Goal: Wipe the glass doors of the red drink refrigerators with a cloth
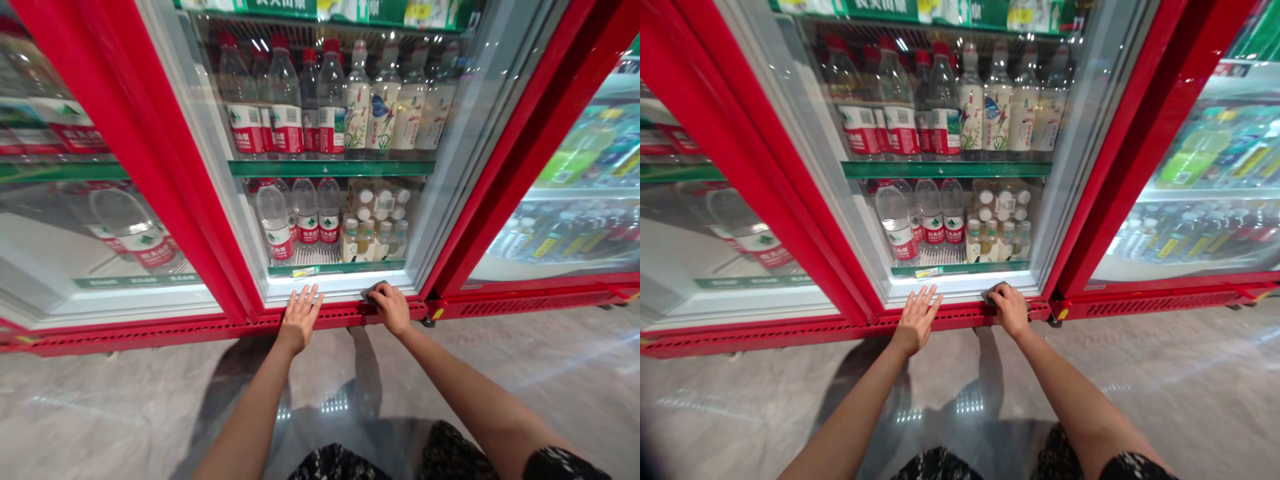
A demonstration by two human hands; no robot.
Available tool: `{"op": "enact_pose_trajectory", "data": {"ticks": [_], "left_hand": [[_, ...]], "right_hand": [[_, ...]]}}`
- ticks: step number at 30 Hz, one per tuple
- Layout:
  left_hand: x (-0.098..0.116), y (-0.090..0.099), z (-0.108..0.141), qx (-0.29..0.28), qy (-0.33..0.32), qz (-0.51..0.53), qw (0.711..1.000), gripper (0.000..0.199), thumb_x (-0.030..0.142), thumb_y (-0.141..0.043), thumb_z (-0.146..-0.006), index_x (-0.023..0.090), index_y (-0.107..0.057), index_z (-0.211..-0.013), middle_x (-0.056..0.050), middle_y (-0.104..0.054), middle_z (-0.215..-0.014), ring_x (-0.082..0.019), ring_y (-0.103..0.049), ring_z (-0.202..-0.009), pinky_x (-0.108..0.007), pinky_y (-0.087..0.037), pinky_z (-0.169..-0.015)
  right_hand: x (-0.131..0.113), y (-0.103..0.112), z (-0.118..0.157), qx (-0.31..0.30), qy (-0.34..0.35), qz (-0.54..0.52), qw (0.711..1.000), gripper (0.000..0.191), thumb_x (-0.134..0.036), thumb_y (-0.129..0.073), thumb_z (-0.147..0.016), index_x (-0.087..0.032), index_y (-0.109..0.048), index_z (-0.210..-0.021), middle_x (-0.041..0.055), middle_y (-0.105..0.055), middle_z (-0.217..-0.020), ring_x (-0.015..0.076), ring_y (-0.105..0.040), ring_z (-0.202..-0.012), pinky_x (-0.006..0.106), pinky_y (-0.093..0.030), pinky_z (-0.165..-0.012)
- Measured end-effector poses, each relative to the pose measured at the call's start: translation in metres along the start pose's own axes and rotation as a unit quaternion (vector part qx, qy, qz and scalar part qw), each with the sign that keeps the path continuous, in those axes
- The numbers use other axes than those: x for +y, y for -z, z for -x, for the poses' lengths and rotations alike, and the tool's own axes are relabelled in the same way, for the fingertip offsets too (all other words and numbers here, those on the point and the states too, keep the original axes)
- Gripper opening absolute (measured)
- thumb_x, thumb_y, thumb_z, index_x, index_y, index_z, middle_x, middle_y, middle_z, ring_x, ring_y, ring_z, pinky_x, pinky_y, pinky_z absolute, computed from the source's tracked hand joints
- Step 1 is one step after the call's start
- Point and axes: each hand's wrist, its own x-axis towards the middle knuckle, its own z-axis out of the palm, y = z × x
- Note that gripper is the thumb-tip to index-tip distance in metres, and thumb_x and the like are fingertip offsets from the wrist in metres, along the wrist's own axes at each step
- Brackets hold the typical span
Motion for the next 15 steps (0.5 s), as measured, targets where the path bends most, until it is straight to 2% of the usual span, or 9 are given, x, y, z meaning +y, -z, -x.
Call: {"op": "enact_pose_trajectory", "data": {"ticks": [3, 7, 9, 11, 13, 15], "left_hand": [[-0.002, 0.005, 0.004, -0.014, 0.012, -0.007, 1.000, 0.078, 0.015, -0.057, -0.084, 0.017, -0.033, -0.158, -0.013, -0.023, -0.168, -0.031, -0.013, -0.157, -0.053, -0.009, -0.127], [-0.002, 0.014, 0.006, -0.041, 0.031, -0.005, 0.999, 0.079, 0.015, -0.057, -0.082, 0.017, -0.033, -0.158, -0.012, -0.021, -0.168, -0.032, -0.014, -0.156, -0.053, -0.009, -0.127], [-0.001, 0.017, 0.006, -0.059, 0.039, -0.001, 0.998, 0.081, 0.015, -0.057, -0.081, 0.018, -0.032, -0.158, -0.012, -0.020, -0.169, -0.031, -0.013, -0.157, -0.052, -0.009, -0.127], [-0.001, 0.018, 0.005, -0.075, 0.050, 0.001, 0.996, 0.081, 0.014, -0.056, -0.082, 0.018, -0.031, -0.159, -0.011, -0.019, -0.169, -0.031, -0.012, -0.157, -0.052, -0.009, -0.127], [-0.003, 0.019, 0.006, -0.089, 0.060, 0.001, 0.994, 0.080, 0.013, -0.054, -0.082, 0.018, -0.031, -0.159, -0.011, -0.019, -0.169, -0.031, -0.011, -0.157, -0.053, -0.008, -0.127], [-0.006, 0.020, 0.008, -0.098, 0.072, -0.001, 0.993, 0.081, 0.012, -0.053, -0.082, 0.018, -0.029, -0.159, -0.011, -0.018, -0.169, -0.031, -0.011, -0.157, -0.054, -0.008, -0.127]], "right_hand": [[0.003, 0.005, -0.011, 0.016, 0.005, 0.006, 1.000, 0.035, -0.003, -0.055, -0.077, -0.024, -0.074, -0.097, 0.0070, -0.061, -0.099, 0.0228, -0.050, -0.090, 0.036, -0.043, -0.080], [-0.030, -0.011, -0.034, 0.040, 0.024, 0.031, 0.998, 0.036, -0.005, -0.057, -0.079, -0.024, -0.073, -0.104, 0.0082, -0.060, -0.106, 0.0238, -0.051, -0.096, 0.037, -0.043, -0.084], [-0.047, -0.021, -0.035, 0.006, 0.073, 0.059, 0.996, 0.035, -0.008, -0.057, -0.085, -0.027, -0.073, -0.110, 0.0079, -0.063, -0.109, 0.0234, -0.052, -0.096, 0.037, -0.043, -0.083], [-0.054, -0.026, -0.028, -0.066, 0.163, 0.086, 0.981, 0.036, -0.012, -0.057, -0.090, -0.030, -0.071, -0.118, 0.0066, -0.065, -0.117, 0.0227, -0.052, -0.095, 0.037, -0.042, -0.081], [-0.049, -0.025, -0.018, -0.134, 0.249, 0.110, 0.953, 0.036, -0.015, -0.058, -0.093, -0.033, -0.069, -0.123, 0.0045, -0.066, -0.125, 0.0222, -0.052, -0.094, 0.036, -0.042, -0.078], [-0.037, -0.019, -0.013, -0.160, 0.286, 0.134, 0.935, 0.037, -0.017, -0.059, -0.094, -0.034, -0.068, -0.125, 0.0035, -0.066, -0.128, 0.0223, -0.053, -0.096, 0.037, -0.041, -0.077]]}}
